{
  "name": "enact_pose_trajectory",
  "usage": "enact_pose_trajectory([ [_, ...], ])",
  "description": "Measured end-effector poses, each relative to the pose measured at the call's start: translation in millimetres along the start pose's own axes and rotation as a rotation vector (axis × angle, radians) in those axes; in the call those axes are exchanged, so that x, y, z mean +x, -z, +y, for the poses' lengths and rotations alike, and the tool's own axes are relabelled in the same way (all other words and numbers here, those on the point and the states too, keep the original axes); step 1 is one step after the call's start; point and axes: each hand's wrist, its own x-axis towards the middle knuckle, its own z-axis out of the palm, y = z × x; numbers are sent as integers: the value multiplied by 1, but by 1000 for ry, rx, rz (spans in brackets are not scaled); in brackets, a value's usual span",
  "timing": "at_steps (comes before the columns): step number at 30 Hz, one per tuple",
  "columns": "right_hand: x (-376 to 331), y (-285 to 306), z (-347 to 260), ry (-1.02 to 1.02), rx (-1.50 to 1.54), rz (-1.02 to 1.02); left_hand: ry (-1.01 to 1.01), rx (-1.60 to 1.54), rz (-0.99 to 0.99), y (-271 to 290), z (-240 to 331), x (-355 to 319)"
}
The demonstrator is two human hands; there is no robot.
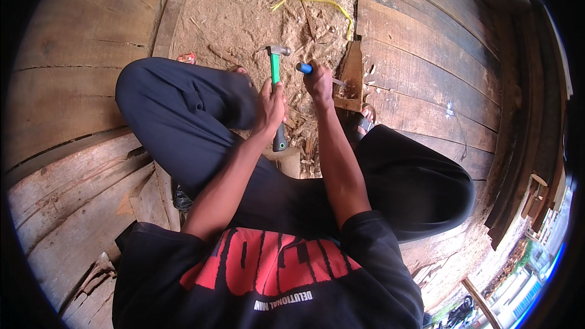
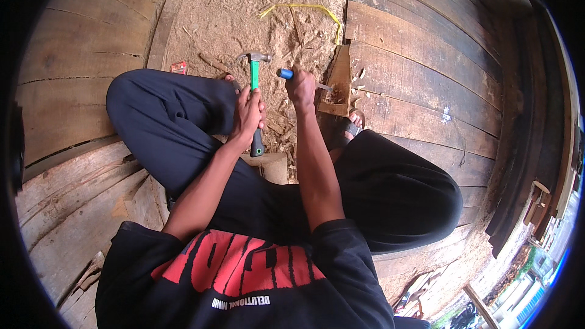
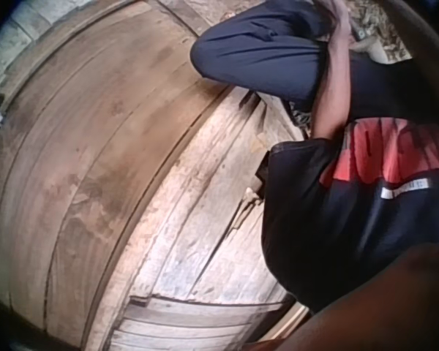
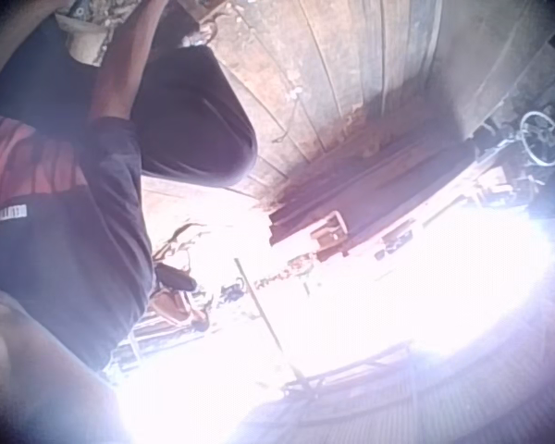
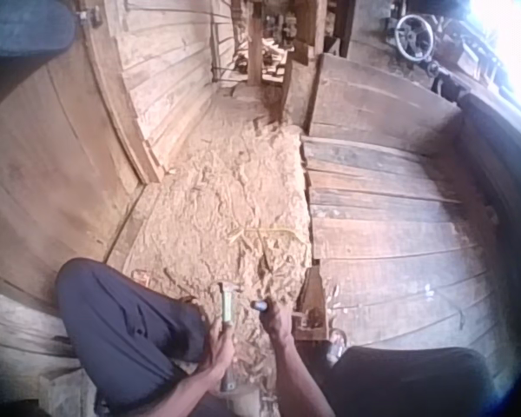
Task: The person sits on a wooden floor and uses a hammer and chisel to carve a small wooden block. They repeatedly strike the chisel to remove wood shavings, occasionally adjusting the chisel's position.
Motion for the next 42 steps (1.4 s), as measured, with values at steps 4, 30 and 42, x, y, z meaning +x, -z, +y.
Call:
enact_pose_trajectory([
  [4,3,2,3,40,86,11,22,-46,-15,0,-1,0],
  [30,16,-16,20,-38,-12,16,-285,306,106,4,-24,15],
  [42,21,-27,16,-94,-100,32,-321,601,100,24,-37,44],
])
